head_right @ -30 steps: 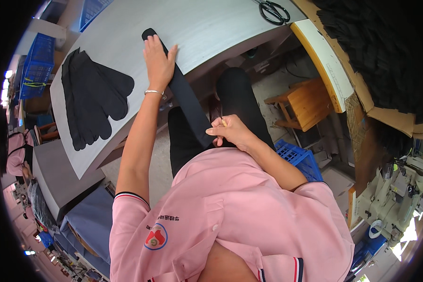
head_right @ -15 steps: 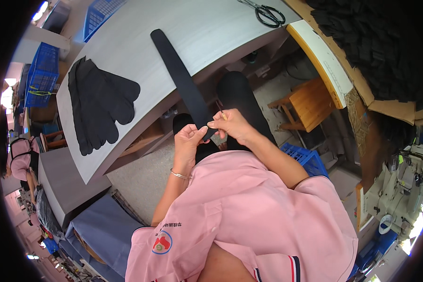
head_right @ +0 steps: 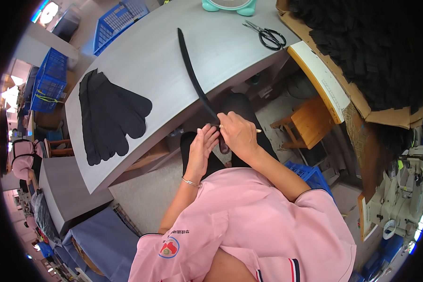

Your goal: Inspecting black fabric strips and assembling them into protective sleeves or straps at a workshop bench.

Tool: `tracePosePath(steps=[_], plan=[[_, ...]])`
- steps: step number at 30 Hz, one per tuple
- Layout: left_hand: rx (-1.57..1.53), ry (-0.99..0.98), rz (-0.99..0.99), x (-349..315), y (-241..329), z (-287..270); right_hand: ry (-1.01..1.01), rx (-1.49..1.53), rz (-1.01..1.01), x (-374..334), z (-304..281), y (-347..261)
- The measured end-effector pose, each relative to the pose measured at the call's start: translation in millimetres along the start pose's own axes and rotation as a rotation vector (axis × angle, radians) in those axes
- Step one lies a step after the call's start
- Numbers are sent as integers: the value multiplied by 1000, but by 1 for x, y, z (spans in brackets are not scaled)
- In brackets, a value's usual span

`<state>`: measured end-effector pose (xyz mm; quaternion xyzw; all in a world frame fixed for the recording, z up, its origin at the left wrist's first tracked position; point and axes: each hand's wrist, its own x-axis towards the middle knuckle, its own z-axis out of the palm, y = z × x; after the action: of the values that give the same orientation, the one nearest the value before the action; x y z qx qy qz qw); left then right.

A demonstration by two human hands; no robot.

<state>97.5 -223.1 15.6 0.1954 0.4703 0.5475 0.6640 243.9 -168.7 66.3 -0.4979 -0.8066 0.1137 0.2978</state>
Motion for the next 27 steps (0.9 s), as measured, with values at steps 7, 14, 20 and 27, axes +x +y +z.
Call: tracePosePath(steps=[7, 14, 20, 27], plan=[[-404, -202, -103, 20, 13, -3, -89, 359, 47, -9, -3, -18], [-310, -122, -114, 28, 19, -5, -81, 538, 357, 5, 2, 18], [-253, -20, -38, 34, 20, 5, -204, 829, 460, 10, 32, 31], [-284, -10, -90, 35, 20, 14, -436, 1039, 661, 16, 21, 25]])
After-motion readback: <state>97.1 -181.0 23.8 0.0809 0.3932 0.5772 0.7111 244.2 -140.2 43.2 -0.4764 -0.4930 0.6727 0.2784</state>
